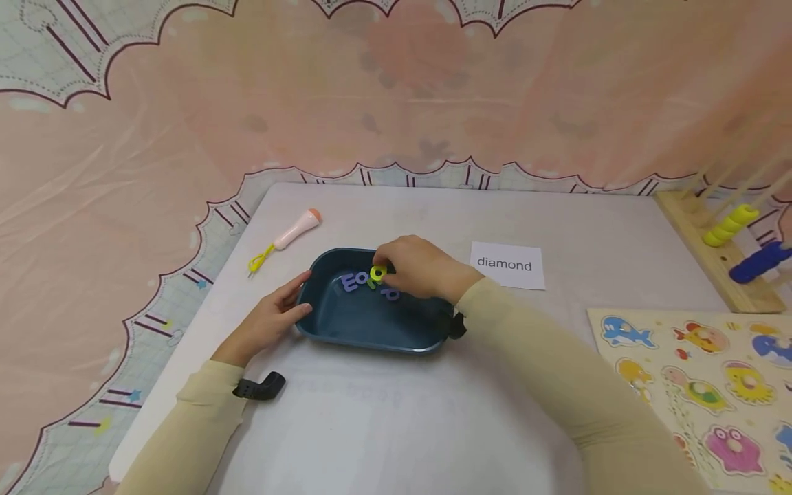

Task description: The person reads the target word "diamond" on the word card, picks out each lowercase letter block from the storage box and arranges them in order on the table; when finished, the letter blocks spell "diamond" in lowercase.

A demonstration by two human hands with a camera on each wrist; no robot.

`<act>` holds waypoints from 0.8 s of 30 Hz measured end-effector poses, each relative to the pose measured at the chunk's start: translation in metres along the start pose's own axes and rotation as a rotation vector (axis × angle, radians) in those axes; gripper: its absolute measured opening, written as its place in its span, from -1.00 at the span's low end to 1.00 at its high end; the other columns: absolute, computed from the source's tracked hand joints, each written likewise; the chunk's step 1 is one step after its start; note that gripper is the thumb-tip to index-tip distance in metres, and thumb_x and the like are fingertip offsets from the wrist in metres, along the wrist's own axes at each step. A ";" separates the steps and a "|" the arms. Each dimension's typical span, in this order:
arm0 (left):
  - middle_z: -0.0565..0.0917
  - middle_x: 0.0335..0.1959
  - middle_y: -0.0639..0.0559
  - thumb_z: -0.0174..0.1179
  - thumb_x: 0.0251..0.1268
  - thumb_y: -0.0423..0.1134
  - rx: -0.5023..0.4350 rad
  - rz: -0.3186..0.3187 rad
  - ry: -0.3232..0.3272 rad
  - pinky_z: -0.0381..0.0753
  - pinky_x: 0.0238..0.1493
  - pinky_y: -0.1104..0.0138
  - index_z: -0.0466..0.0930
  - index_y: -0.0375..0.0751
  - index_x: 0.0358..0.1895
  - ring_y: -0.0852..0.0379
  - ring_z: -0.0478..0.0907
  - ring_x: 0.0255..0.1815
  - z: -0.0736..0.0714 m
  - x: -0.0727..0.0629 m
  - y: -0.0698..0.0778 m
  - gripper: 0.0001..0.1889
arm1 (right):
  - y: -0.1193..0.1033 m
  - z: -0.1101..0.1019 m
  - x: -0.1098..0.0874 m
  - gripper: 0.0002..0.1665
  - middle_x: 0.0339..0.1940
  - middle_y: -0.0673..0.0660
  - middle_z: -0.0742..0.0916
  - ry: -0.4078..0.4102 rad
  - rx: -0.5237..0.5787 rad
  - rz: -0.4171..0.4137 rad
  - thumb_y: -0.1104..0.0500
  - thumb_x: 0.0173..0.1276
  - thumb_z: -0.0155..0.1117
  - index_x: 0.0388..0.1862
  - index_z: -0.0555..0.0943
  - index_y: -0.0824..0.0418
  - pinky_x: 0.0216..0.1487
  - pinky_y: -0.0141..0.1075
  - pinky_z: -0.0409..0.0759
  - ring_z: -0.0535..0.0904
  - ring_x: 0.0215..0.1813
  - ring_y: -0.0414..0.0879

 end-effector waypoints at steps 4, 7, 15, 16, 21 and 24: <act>0.21 0.53 -0.20 0.21 0.47 -0.16 -0.010 0.000 -0.004 0.24 0.40 -0.04 0.12 -0.01 0.60 -0.17 0.24 0.48 0.000 0.000 -0.002 -0.29 | 0.010 -0.008 -0.013 -0.66 0.02 0.12 0.74 0.036 0.007 0.032 0.21 0.39 0.36 0.11 0.67 0.27 0.24 -0.08 0.52 0.60 0.10 0.01; 0.20 0.54 -0.19 0.21 0.48 -0.16 -0.015 0.001 -0.009 0.24 0.40 -0.03 0.12 0.00 0.60 -0.16 0.23 0.49 0.001 0.000 -0.002 -0.29 | 0.019 -0.013 -0.024 -0.65 0.02 0.14 0.74 0.056 0.014 0.064 0.22 0.38 0.37 0.12 0.67 0.28 0.23 -0.06 0.53 0.60 0.10 0.03; 0.20 0.54 -0.20 0.20 0.48 -0.15 0.002 -0.004 -0.007 0.24 0.40 -0.03 0.12 0.01 0.60 -0.16 0.24 0.48 0.001 0.000 -0.001 -0.29 | 0.046 -0.022 -0.053 -0.63 0.03 0.20 0.73 0.093 0.007 0.146 0.24 0.37 0.37 0.13 0.66 0.31 0.20 0.03 0.53 0.59 0.12 0.11; 0.20 0.54 -0.20 0.20 0.48 -0.15 0.004 -0.005 -0.006 0.24 0.40 -0.03 0.11 0.01 0.60 -0.17 0.24 0.49 0.001 0.000 -0.001 -0.29 | 0.048 -0.023 -0.056 -0.64 0.02 0.20 0.73 0.098 0.004 0.153 0.24 0.37 0.37 0.13 0.66 0.30 0.19 0.04 0.53 0.59 0.12 0.12; 0.20 0.54 -0.21 0.19 0.49 -0.13 0.009 -0.014 -0.002 0.25 0.39 -0.04 0.11 0.02 0.61 -0.18 0.24 0.49 0.001 -0.001 -0.001 -0.29 | 0.061 -0.029 -0.073 -0.66 0.01 0.23 0.72 0.120 0.009 0.193 0.23 0.37 0.37 0.10 0.67 0.28 0.13 0.08 0.54 0.58 0.09 0.17; 0.20 0.54 -0.21 0.19 0.49 -0.13 0.008 -0.015 -0.004 0.25 0.39 -0.04 0.10 0.02 0.61 -0.18 0.24 0.48 0.001 -0.001 -0.002 -0.29 | 0.072 -0.031 -0.085 -0.66 0.01 0.25 0.72 0.126 0.022 0.231 0.24 0.37 0.37 0.09 0.67 0.30 0.12 0.10 0.54 0.58 0.09 0.19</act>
Point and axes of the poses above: each hand's wrist, its own x-axis towards the middle knuckle, its own z-axis out of the palm, y = z × x, the point moved 5 cm from there along x, towards the middle knuckle
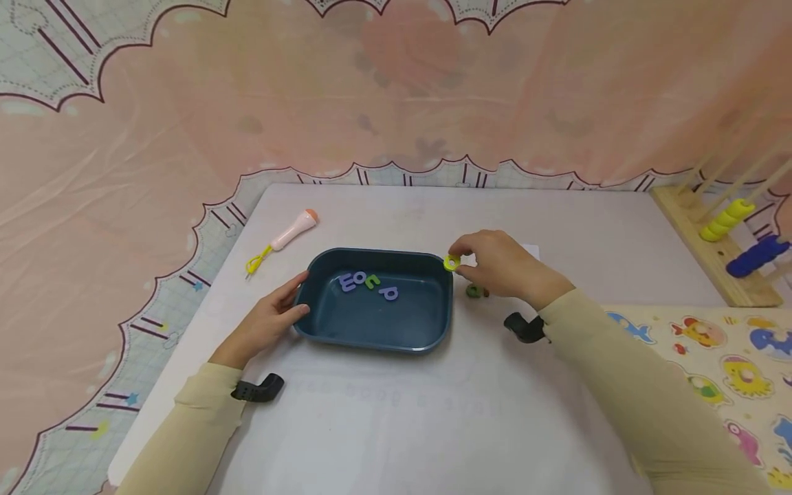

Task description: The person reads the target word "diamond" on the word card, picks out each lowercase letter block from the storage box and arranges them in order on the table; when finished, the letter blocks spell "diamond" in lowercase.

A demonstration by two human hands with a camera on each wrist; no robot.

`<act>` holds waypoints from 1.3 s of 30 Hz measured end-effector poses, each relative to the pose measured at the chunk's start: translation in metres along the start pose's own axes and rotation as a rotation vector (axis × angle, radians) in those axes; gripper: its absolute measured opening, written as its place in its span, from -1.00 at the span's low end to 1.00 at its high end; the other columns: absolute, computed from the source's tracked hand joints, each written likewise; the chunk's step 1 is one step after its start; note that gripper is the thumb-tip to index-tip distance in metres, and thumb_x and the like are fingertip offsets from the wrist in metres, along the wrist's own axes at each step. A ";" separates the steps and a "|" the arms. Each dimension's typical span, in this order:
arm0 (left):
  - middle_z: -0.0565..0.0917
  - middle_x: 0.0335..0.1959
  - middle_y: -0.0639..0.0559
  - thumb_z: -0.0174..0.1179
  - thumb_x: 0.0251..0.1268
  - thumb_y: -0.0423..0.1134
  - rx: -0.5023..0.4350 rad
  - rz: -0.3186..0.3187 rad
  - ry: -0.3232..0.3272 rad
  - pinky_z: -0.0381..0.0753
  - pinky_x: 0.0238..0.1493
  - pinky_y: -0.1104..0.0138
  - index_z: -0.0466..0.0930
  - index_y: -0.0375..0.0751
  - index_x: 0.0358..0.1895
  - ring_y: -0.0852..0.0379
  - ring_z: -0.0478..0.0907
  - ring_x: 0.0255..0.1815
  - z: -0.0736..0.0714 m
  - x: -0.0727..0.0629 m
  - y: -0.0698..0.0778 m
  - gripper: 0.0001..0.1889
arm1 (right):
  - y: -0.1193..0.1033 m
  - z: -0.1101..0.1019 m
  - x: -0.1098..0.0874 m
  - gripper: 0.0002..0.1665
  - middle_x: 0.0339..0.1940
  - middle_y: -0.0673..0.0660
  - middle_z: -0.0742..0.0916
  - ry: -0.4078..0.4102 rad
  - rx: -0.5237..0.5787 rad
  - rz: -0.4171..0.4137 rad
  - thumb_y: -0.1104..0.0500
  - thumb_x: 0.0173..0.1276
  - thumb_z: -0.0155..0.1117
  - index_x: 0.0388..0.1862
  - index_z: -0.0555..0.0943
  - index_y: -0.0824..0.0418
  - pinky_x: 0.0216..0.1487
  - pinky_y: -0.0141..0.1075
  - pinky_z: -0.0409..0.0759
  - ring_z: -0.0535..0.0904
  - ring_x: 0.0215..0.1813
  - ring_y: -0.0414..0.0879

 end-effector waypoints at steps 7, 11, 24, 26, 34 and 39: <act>0.20 0.54 -0.21 0.18 0.50 -0.14 0.006 0.015 0.001 0.24 0.39 -0.04 0.10 0.01 0.61 -0.18 0.23 0.49 -0.001 0.000 0.002 -0.29 | 0.030 0.000 -0.022 -0.64 0.01 0.29 0.72 0.010 0.034 0.068 0.24 0.37 0.34 0.11 0.66 0.33 0.11 0.13 0.55 0.58 0.11 0.22; 0.21 0.53 -0.21 0.18 0.49 -0.13 0.013 0.013 0.004 0.25 0.38 -0.05 0.10 0.01 0.61 -0.19 0.24 0.48 -0.001 0.000 0.001 -0.29 | 0.042 0.003 -0.028 -0.64 0.00 0.31 0.72 0.012 0.027 0.080 0.25 0.36 0.35 0.10 0.66 0.34 0.10 0.13 0.54 0.59 0.08 0.23; 0.18 0.55 -0.19 0.17 0.50 -0.16 0.016 -0.005 0.006 0.25 0.39 -0.04 0.10 0.02 0.61 -0.18 0.22 0.49 0.000 -0.001 -0.002 -0.30 | 0.063 0.019 -0.036 -0.66 -0.04 0.31 0.73 0.001 0.017 0.113 0.27 0.34 0.34 0.07 0.65 0.37 0.12 0.17 0.50 0.59 0.05 0.25; 0.18 0.55 -0.19 0.17 0.50 -0.16 0.011 -0.001 0.005 0.25 0.38 -0.03 0.10 0.02 0.61 -0.18 0.21 0.50 0.001 -0.001 -0.002 -0.30 | 0.065 0.022 -0.036 -0.66 -0.04 0.31 0.72 -0.003 0.019 0.119 0.27 0.35 0.33 0.07 0.65 0.37 0.14 0.18 0.49 0.58 0.06 0.25; 0.19 0.55 -0.19 0.18 0.50 -0.15 0.001 0.008 0.005 0.25 0.39 -0.03 0.10 0.00 0.61 -0.17 0.21 0.50 0.001 -0.001 -0.002 -0.30 | 0.076 0.032 -0.035 -0.67 0.00 0.36 0.70 -0.037 0.049 0.167 0.26 0.38 0.25 0.07 0.64 0.38 0.18 0.21 0.47 0.56 0.09 0.30; 0.19 0.54 -0.20 0.17 0.50 -0.15 -0.002 0.009 0.009 0.26 0.38 -0.03 0.10 0.00 0.61 -0.17 0.22 0.49 0.001 0.000 -0.001 -0.30 | 0.080 0.037 -0.034 -0.68 0.02 0.38 0.70 -0.038 0.058 0.173 0.28 0.37 0.22 0.06 0.64 0.39 0.19 0.22 0.46 0.55 0.12 0.33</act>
Point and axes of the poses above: each hand's wrist, its own x-axis towards the middle knuckle, its own z-axis out of the palm, y = z × x, the point moved 5 cm from there along x, towards the middle knuckle
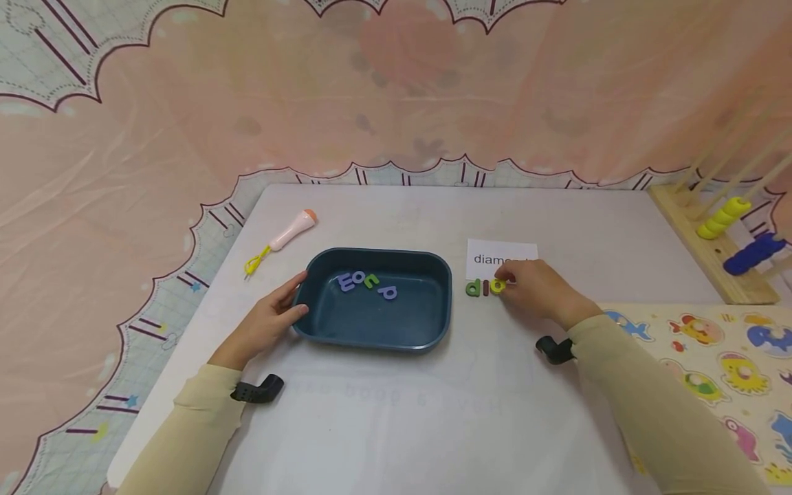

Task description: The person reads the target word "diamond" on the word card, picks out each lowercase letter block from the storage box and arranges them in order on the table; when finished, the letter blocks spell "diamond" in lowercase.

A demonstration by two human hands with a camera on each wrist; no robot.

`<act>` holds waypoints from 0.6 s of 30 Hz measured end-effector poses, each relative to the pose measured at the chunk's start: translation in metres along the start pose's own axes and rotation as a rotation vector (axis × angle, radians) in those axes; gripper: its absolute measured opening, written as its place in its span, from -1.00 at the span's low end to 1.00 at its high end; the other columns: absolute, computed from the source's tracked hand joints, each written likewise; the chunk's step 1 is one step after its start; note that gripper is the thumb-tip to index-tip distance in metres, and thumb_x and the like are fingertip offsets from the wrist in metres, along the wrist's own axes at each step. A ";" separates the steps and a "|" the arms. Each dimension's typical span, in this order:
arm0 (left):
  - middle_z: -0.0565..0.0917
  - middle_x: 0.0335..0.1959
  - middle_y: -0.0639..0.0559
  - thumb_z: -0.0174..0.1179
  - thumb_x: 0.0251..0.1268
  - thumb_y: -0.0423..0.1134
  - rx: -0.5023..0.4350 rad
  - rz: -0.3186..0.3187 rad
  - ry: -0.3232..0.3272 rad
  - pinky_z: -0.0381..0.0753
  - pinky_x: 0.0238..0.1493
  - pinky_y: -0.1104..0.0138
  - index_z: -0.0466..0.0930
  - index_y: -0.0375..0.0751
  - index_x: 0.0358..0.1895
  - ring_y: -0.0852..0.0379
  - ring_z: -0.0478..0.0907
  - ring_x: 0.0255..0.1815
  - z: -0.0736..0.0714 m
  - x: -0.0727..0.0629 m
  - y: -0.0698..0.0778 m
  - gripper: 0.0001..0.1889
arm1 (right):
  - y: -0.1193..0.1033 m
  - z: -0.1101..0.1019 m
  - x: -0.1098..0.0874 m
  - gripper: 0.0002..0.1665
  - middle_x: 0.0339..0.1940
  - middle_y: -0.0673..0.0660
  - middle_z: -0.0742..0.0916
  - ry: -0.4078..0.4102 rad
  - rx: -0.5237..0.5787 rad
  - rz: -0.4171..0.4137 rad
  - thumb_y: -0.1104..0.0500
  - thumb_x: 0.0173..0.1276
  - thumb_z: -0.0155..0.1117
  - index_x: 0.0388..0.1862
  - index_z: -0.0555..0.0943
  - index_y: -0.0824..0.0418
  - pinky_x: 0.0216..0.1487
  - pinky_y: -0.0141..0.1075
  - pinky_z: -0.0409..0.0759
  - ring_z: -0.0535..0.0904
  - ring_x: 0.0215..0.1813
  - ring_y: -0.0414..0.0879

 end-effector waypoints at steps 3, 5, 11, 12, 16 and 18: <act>0.18 0.55 -0.19 0.17 0.50 -0.16 0.000 -0.005 -0.002 0.25 0.39 -0.02 0.10 0.00 0.61 -0.17 0.20 0.50 0.000 0.000 0.000 -0.30 | 0.001 0.002 0.001 -0.67 0.01 0.39 0.70 -0.002 -0.008 -0.003 0.29 0.36 0.22 0.06 0.63 0.40 0.18 0.22 0.47 0.56 0.11 0.33; 0.17 0.56 -0.18 0.17 0.50 -0.16 0.002 -0.010 -0.003 0.25 0.39 -0.02 0.10 0.00 0.61 -0.16 0.20 0.51 0.001 0.001 -0.001 -0.30 | 0.002 0.003 0.001 -0.66 0.00 0.38 0.70 -0.003 -0.011 -0.001 0.29 0.36 0.23 0.06 0.63 0.41 0.17 0.21 0.48 0.56 0.10 0.32; 0.17 0.56 -0.17 0.18 0.50 -0.16 0.004 -0.008 0.001 0.25 0.39 -0.01 0.10 0.00 0.61 -0.15 0.20 0.51 0.000 0.001 -0.002 -0.30 | 0.004 0.007 0.004 -0.68 -0.03 0.35 0.71 0.003 -0.022 0.004 0.29 0.37 0.25 0.06 0.63 0.41 0.16 0.17 0.50 0.59 0.05 0.27; 0.17 0.56 -0.18 0.17 0.50 -0.16 0.003 -0.008 0.001 0.25 0.39 -0.01 0.10 0.00 0.61 -0.15 0.20 0.51 0.000 0.001 -0.002 -0.30 | 0.004 0.007 0.004 -0.68 -0.03 0.35 0.71 0.003 -0.024 0.002 0.29 0.37 0.26 0.06 0.63 0.41 0.16 0.17 0.51 0.59 0.04 0.26; 0.18 0.55 -0.18 0.17 0.50 -0.14 0.002 -0.009 -0.001 0.25 0.39 -0.01 0.10 0.01 0.61 -0.15 0.20 0.50 0.000 0.001 -0.001 -0.30 | 0.005 0.009 0.005 -0.68 -0.05 0.33 0.72 0.005 -0.028 -0.010 0.29 0.37 0.27 0.05 0.63 0.41 0.14 0.16 0.52 0.60 0.02 0.23; 0.18 0.55 -0.18 0.17 0.50 -0.13 0.002 -0.011 -0.001 0.25 0.39 -0.01 0.10 0.02 0.61 -0.15 0.21 0.50 0.000 0.001 -0.001 -0.30 | 0.005 0.009 0.005 -0.68 -0.05 0.33 0.72 0.004 -0.027 -0.016 0.29 0.36 0.28 0.05 0.63 0.41 0.13 0.15 0.53 0.60 0.00 0.22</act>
Point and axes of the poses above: each hand's wrist, its own x-axis towards the middle knuckle, its own z-axis out of the palm, y = z × x, the point moved 5 cm from there along x, towards the middle knuckle
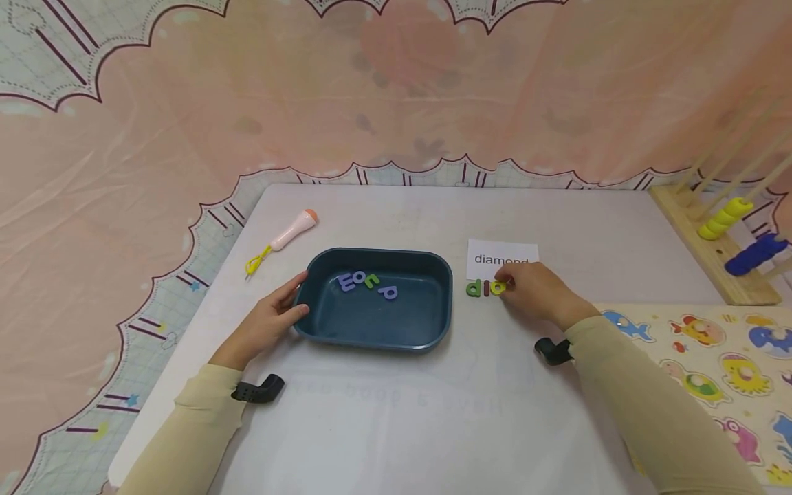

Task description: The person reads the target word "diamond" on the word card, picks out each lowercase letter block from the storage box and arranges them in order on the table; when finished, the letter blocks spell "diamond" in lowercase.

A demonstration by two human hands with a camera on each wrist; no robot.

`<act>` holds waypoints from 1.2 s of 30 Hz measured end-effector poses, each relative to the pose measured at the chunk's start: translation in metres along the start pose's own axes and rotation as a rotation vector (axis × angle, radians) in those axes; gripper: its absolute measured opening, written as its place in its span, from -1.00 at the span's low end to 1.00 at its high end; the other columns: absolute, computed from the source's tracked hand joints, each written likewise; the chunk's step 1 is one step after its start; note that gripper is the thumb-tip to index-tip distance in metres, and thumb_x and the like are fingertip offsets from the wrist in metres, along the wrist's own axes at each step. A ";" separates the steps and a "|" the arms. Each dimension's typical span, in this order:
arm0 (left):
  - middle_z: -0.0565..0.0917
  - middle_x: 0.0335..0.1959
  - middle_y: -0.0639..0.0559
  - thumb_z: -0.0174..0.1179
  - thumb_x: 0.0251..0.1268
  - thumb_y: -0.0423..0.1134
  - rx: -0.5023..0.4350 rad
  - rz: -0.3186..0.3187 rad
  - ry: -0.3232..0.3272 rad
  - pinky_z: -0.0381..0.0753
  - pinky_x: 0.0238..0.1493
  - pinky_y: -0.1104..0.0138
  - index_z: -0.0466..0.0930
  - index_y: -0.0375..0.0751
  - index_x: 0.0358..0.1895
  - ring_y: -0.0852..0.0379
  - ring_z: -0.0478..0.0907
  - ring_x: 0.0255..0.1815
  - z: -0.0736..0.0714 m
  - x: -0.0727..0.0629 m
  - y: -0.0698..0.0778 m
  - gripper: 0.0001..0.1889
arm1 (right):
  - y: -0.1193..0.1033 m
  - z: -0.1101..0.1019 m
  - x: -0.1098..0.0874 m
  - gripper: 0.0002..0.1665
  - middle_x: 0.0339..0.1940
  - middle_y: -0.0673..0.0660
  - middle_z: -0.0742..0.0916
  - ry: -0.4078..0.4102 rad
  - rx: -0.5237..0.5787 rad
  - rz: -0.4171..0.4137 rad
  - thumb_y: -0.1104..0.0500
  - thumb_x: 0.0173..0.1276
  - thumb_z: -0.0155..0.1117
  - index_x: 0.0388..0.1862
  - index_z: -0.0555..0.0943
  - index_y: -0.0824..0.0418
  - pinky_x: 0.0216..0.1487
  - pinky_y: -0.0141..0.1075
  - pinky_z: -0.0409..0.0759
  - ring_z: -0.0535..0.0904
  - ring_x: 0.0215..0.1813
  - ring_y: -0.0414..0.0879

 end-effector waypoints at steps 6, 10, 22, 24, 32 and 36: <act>0.21 0.54 -0.20 0.18 0.49 -0.11 0.005 -0.010 0.001 0.25 0.39 -0.03 0.10 0.04 0.61 -0.17 0.23 0.49 0.000 0.001 0.000 -0.29 | -0.001 -0.001 0.000 -0.68 -0.05 0.33 0.72 -0.002 -0.001 -0.001 0.29 0.36 0.28 0.05 0.63 0.41 0.13 0.15 0.52 0.61 0.00 0.21; 0.21 0.53 -0.21 0.18 0.49 -0.12 0.006 -0.013 0.004 0.26 0.38 -0.03 0.10 0.04 0.61 -0.17 0.23 0.49 0.000 0.001 0.000 -0.29 | -0.004 -0.003 0.000 -0.68 -0.04 0.33 0.72 -0.002 -0.002 0.000 0.29 0.36 0.27 0.05 0.64 0.41 0.14 0.15 0.52 0.60 0.00 0.21; 0.22 0.52 -0.21 0.18 0.49 -0.11 0.017 -0.006 0.006 0.27 0.38 -0.04 0.10 0.03 0.61 -0.18 0.24 0.48 0.000 0.002 0.001 -0.28 | -0.010 -0.002 0.003 -0.63 0.03 0.33 0.71 -0.005 0.013 -0.007 0.24 0.37 0.27 0.11 0.63 0.36 0.17 0.21 0.47 0.57 0.10 0.28; 0.22 0.52 -0.22 0.18 0.49 -0.13 0.013 -0.002 0.005 0.27 0.38 -0.04 0.10 0.01 0.61 -0.18 0.25 0.48 0.000 0.002 0.001 -0.28 | -0.012 -0.001 0.005 -0.66 0.02 0.32 0.72 -0.003 0.009 -0.024 0.25 0.37 0.27 0.09 0.65 0.35 0.17 0.20 0.48 0.58 0.09 0.27; 0.21 0.53 -0.21 0.18 0.49 -0.13 0.021 -0.015 0.008 0.28 0.37 -0.03 0.09 0.02 0.61 -0.18 0.24 0.48 0.001 0.001 0.000 -0.29 | -0.018 0.005 0.012 -0.70 -0.01 0.29 0.74 -0.010 -0.005 -0.049 0.28 0.36 0.28 0.04 0.68 0.36 0.19 0.20 0.47 0.58 0.10 0.26; 0.21 0.53 -0.20 0.18 0.49 -0.13 0.026 -0.016 0.009 0.26 0.38 -0.03 0.10 0.03 0.61 -0.17 0.23 0.49 0.000 0.002 0.000 -0.29 | -0.018 0.005 0.014 -0.70 -0.01 0.28 0.74 -0.009 0.002 -0.043 0.27 0.37 0.28 0.04 0.68 0.35 0.20 0.20 0.47 0.58 0.10 0.25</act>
Point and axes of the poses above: each hand's wrist, its own x-axis towards the middle knuckle, its own z-axis out of the palm, y = z × x, the point moved 5 cm from there along x, towards the middle knuckle
